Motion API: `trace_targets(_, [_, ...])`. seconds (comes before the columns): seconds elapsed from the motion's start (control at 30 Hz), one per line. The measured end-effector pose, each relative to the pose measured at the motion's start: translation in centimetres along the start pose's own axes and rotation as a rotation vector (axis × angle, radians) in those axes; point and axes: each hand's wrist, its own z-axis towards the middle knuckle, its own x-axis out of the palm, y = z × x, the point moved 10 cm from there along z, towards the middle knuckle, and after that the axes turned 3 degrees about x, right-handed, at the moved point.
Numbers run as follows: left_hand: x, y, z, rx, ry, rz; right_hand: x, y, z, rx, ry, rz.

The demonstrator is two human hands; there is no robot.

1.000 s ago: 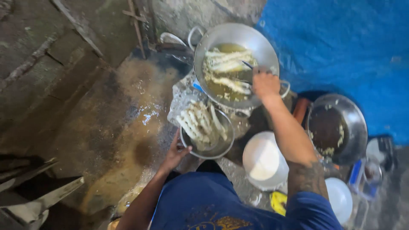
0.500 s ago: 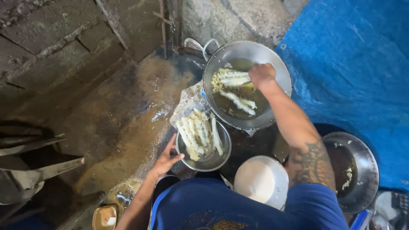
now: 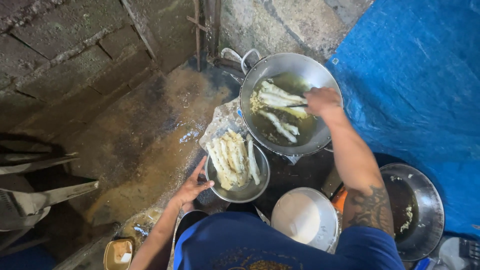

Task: Deep frying long strips of food by dipping them in batter and placing them in hot oil woks.

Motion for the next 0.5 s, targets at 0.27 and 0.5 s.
trace_targets(0.27, [0.0, -0.7, -0.4, -0.004, 0.029, 0.050, 0.2, -4.8, -6.3, 0.260, -0.180, 0.581])
trace_targets(0.5, [-0.1, 0.2, -0.1, -0.024, 0.031, 0.109, 2.6, -5.9, -11.3, 0.475, -0.594, 0.763])
